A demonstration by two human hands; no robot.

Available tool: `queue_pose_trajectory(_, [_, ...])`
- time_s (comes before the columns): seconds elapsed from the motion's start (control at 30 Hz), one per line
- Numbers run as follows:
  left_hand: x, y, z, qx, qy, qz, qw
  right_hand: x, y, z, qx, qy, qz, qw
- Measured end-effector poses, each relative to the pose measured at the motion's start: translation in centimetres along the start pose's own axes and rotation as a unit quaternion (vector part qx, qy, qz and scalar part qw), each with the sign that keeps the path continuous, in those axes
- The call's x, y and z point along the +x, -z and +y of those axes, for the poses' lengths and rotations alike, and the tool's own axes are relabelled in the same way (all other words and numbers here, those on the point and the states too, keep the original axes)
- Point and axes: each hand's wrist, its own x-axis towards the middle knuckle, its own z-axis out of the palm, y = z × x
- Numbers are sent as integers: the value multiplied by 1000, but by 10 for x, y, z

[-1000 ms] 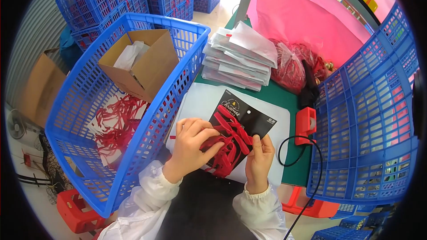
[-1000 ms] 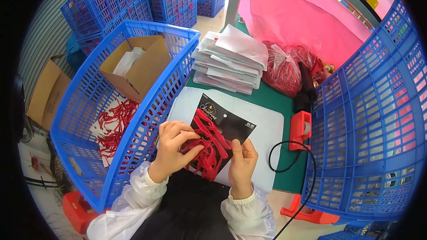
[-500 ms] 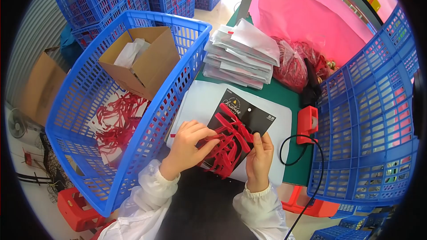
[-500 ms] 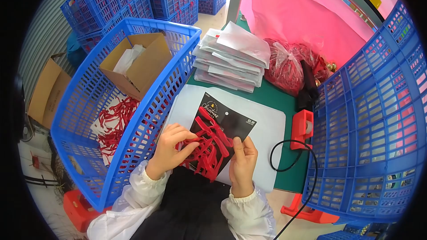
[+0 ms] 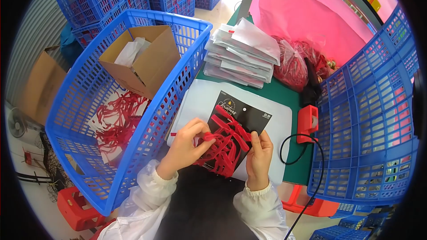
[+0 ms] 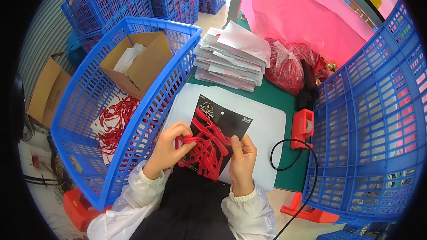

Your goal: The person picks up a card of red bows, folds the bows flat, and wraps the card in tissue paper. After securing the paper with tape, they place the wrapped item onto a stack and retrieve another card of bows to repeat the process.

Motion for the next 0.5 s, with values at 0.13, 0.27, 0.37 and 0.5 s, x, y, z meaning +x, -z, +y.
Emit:
queue_pose_trajectory(0.13, [-8, 2, -13, 4, -1, -15, 1000, 1, -1, -2, 22, -18, 21, 999])
queue_pose_trajectory(0.27, [-13, 6, -18, 13, -69, -22, 997, 2, -2, -3, 35, -30, 46, 998])
queue_pose_trajectory(0.37, [-14, 8, -17, 44, -89, -25, 995, 1, -6, -5, 33, -31, 42, 998])
queue_pose_trajectory(0.5, [-15, 8, -14, 74, -100, -21, 992, 2, -5, -6, 37, -29, 44, 998])
